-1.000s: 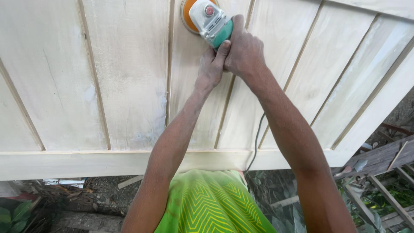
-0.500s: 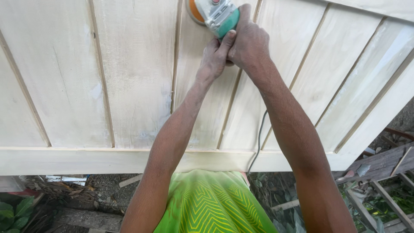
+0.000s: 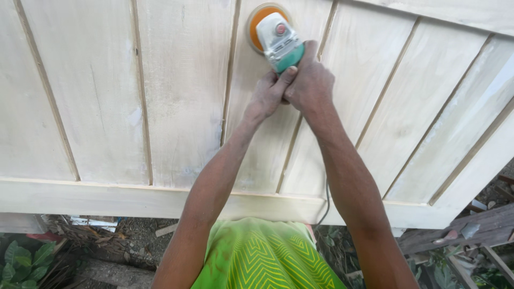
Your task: The person uses an electric orbital sander to smooth the surface of a large, light-colored wooden door. They systematically move the tool across the flat panels and the frame of the door, which is propped up on a wooden stand outdoors.
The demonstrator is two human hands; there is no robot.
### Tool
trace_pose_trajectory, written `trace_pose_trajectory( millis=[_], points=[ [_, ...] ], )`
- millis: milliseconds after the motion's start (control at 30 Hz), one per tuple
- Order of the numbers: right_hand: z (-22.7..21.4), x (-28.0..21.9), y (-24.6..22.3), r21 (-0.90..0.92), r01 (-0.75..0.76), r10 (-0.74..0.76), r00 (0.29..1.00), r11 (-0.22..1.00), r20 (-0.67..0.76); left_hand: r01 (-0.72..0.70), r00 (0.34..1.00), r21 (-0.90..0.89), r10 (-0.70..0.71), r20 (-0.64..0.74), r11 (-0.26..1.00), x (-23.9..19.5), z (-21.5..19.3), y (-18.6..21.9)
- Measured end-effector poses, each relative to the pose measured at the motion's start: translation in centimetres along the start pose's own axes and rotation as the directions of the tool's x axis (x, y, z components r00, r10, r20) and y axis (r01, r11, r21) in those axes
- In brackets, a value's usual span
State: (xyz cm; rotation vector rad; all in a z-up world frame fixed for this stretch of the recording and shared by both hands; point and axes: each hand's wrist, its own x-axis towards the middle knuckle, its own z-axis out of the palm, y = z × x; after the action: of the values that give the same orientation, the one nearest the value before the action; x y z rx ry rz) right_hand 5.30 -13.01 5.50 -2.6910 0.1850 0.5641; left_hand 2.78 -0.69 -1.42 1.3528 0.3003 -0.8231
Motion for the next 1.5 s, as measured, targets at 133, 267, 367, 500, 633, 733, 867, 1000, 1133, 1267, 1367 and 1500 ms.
trace_pose_trajectory(
  millis=[133, 267, 367, 500, 633, 733, 867, 1000, 1133, 1267, 1367, 1500],
  points=[
    [1.2, 2.2, -3.2, 0.041, 0.069, -0.070, 0.997, 0.997, 0.025, -0.121, 0.993, -0.156, 0.117, -0.034, 0.980, -0.4, -3.9, 0.8],
    [1.8, 2.9, -3.3, 0.012, 0.143, -0.142, 0.988, 0.990, -0.063, -0.092, 0.995, -0.045, 0.090, -0.036, 0.995, 0.5, -4.5, 1.3],
    [1.2, 2.2, -1.4, 0.071, 0.095, -0.090, 0.994, 0.993, -0.061, -0.040, 0.999, 0.007, 0.040, 0.009, 0.999, 1.6, -2.7, 0.8],
    [-0.8, 1.8, 0.3, 0.088, 0.114, -0.106, 0.990, 0.990, -0.097, -0.018, 0.999, -0.012, 0.018, 0.031, 1.000, 2.0, -0.1, 1.2],
    [-0.1, 0.9, -0.4, -0.062, 0.186, -0.190, 0.980, 0.981, -0.067, -0.100, 0.995, -0.068, 0.100, -0.006, 0.993, -0.1, -0.6, 1.7],
    [0.2, 2.2, -0.8, -0.029, 0.099, -0.099, 0.995, 0.995, 0.017, -0.139, 0.990, -0.066, 0.137, -0.038, 0.988, 0.5, -1.1, 2.2],
    [0.0, 3.9, -0.5, -0.001, 0.181, -0.181, 0.983, 0.983, -0.021, -0.085, 0.996, -0.096, 0.080, -0.047, 0.992, 1.4, -1.8, 1.9],
    [0.3, 4.3, -2.3, -0.071, 0.255, -0.259, 0.964, 0.964, -0.056, -0.349, 0.925, 0.039, 0.351, -0.146, 0.936, 1.2, -2.6, 0.5],
    [1.6, 5.1, -2.8, -0.030, 0.248, -0.249, 0.968, 0.968, -0.032, -0.130, 0.989, -0.094, 0.122, -0.082, 0.987, 0.7, -4.2, 2.1],
    [2.2, 4.8, -3.3, -0.066, 0.297, -0.302, 0.950, 0.953, -0.079, -0.246, 0.965, -0.082, 0.236, -0.113, 0.966, 0.6, -4.5, 2.9],
    [2.0, 4.9, -3.1, -0.058, 0.279, -0.283, 0.956, 0.959, -0.075, -0.258, 0.961, -0.041, 0.252, -0.114, 0.965, 0.6, -4.0, 2.6],
    [1.6, 4.6, -2.6, -0.054, 0.203, -0.202, 0.979, 0.978, 0.018, 0.083, 0.994, -0.008, -0.084, -0.068, 0.997, 0.6, -3.6, 4.4]
  ],
)
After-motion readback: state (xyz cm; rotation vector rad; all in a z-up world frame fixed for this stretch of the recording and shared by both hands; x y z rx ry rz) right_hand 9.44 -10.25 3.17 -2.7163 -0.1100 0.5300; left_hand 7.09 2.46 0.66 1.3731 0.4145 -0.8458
